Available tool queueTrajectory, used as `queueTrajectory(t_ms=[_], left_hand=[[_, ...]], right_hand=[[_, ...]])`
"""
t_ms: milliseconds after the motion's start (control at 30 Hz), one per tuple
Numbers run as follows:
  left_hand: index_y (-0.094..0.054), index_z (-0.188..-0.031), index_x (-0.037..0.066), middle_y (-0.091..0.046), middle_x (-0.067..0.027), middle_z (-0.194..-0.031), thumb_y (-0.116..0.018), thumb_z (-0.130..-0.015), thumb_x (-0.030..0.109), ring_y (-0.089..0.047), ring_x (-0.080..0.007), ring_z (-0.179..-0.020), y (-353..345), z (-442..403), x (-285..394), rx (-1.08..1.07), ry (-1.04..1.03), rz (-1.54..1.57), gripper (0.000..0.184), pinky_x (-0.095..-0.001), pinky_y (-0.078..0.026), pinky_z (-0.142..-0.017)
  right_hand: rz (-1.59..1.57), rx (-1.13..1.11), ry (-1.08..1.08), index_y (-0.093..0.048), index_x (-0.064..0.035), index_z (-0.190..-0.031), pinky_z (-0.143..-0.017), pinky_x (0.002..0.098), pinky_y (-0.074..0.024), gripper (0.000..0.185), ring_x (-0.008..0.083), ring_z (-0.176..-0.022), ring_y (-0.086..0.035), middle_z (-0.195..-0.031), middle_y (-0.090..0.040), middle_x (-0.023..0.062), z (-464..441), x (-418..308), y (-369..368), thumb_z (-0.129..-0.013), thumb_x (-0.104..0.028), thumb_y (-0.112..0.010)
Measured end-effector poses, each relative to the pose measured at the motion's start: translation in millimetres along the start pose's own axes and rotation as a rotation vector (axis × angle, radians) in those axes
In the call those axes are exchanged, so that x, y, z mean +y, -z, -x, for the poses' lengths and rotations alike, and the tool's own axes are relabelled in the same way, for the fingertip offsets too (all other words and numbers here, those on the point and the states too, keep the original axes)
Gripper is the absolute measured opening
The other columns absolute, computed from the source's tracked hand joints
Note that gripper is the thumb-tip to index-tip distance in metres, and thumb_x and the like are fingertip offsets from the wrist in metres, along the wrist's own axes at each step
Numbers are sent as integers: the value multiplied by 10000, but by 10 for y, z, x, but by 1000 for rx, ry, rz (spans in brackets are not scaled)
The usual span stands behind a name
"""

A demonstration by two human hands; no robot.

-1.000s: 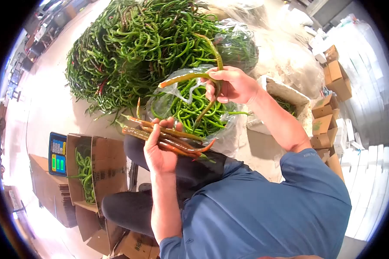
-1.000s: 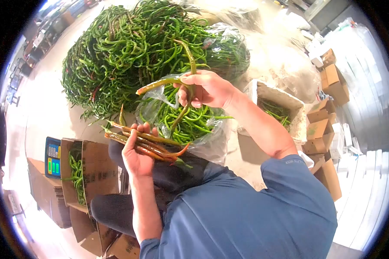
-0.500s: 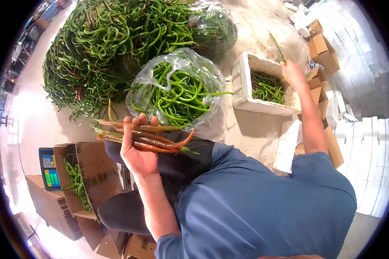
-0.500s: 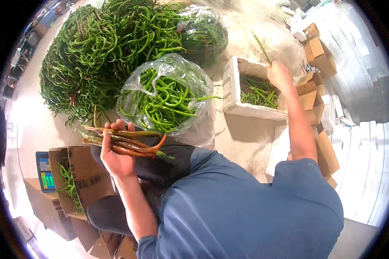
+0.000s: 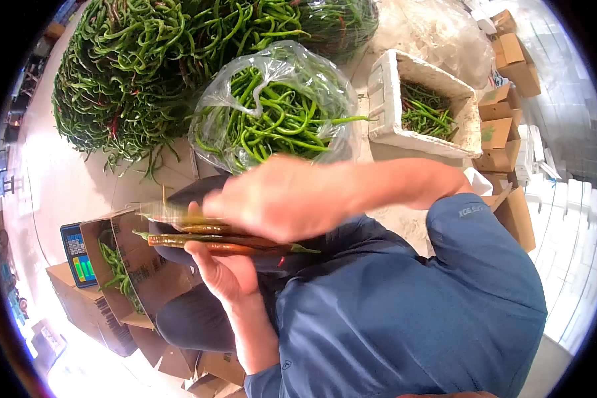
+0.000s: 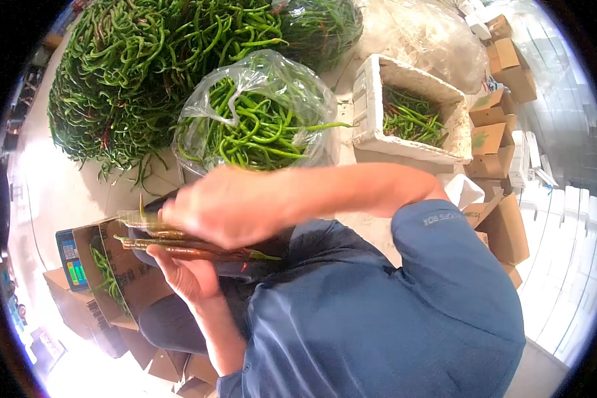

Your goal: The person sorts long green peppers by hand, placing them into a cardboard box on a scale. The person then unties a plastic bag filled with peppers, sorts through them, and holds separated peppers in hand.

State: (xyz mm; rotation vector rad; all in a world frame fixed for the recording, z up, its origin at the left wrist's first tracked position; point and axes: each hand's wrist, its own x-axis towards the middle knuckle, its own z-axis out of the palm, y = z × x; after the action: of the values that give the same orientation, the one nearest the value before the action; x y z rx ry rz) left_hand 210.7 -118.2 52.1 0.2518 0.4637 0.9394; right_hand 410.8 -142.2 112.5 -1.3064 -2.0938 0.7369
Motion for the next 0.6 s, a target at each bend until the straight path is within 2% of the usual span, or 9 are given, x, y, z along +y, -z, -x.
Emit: queueTrajectory(t_ms=[100, 133, 167, 233, 300, 367, 433, 500, 600], left_hand=[[-448, -1393, 85, -614, -95, -1244, -638, -958, 291, -556, -277, -1200, 194, 16, 26, 242, 9, -162, 517, -463, -410, -1074], [-502, -1304, 84, -625, -64, -1130, -584, -990, 215, -591, -221, -1070, 21, -18, 46, 397, -29, -212, 350, -445, -453, -996], [-526, -1211, 90, -595, -30, -1013, -540, -1010, 183, -576, -180, -955, 68, -28, 103, 136, -22, -76, 222, -408, -459, -926], [-534, -1130, 56, -531, -20, -928, -487, -1029, 154, -534, -152, -877, 9, -25, 236, 79, 15, 171, 149, -373, -446, -867], [-500, -1161, 59, -510, -23, -939, -465, -1049, 214, -512, -143, -878, 108, -33, 363, -1, 17, 206, 194, -358, -428, -854], [-483, -1169, 60, -491, -18, -933, -461, -1054, 249, -496, -140, -862, 164, -69, 418, -66, 53, 246, 223, -356, -423, -834], [-461, -1184, 67, -460, -14, -910, -475, -1048, 285, -468, -141, -830, 173, -95, 388, -79, 69, 187, 257, -353, -411, -800], [-451, -1192, 73, -449, -15, -903, -479, -1045, 299, -455, -144, -822, 160, -95, 312, -82, 69, 109, 271, -355, -405, -788], [-441, -1201, 80, -446, -19, -912, -473, -1047, 309, -449, -151, -838, 162, -113, 304, -82, 56, 83, 278, -359, -397, -770]], right_hand=[[-221, -10, 274, -620, -24, -896, -676, 419, -545, 223, 332, -758, -666, -856, -654, 137, -26, 70, -190, -925, -236, -559], [-252, 188, 269, -650, -24, -935, -677, 381, -548, 198, 291, -802, -662, -916, -663, 135, -34, 217, -107, -928, -210, -580], [-285, 382, 261, -680, -25, -975, -678, 343, -552, 183, 250, -847, -658, -976, -672, 132, -35, 438, 47, -931, -183, -600], [-442, 417, -557, -705, -21, -1057, -676, 318, -545, 225, 177, -777, -660, -1052, -695, 103, 252, 779, 431, -951, -183, -590], [-85, 277, -682, -687, -36, -1137, -667, 314, -543, 253, 128, -722, -656, -1080, -702, 75, 622, 1541, 300, -952, -181, -594], [-218, 95, -787, -668, -62, -1185, -672, 328, -550, 289, 184, -730, -677, -1095, -698, 109, 907, 1835, -137, -938, -190, -588], [52, -203, -693, -617, -28, -1175, -803, 449, -547, 321, 328, -981, -664, -1064, -680, 158, 1169, 1928, -701, -892, -161, -543], [247, -356, -745, -558, -26, -1209, -771, 463, -551, 369, 342, -945, -660, -1106, -645, 161, 1288, 1749, -1217, -866, -160, -551], [350, -280, -783, -556, 18, -1124, -691, 457, -553, 378, 319, -858, -665, -1098, -588, 167, 1549, 1578, -1478, -782, -126, -635]])
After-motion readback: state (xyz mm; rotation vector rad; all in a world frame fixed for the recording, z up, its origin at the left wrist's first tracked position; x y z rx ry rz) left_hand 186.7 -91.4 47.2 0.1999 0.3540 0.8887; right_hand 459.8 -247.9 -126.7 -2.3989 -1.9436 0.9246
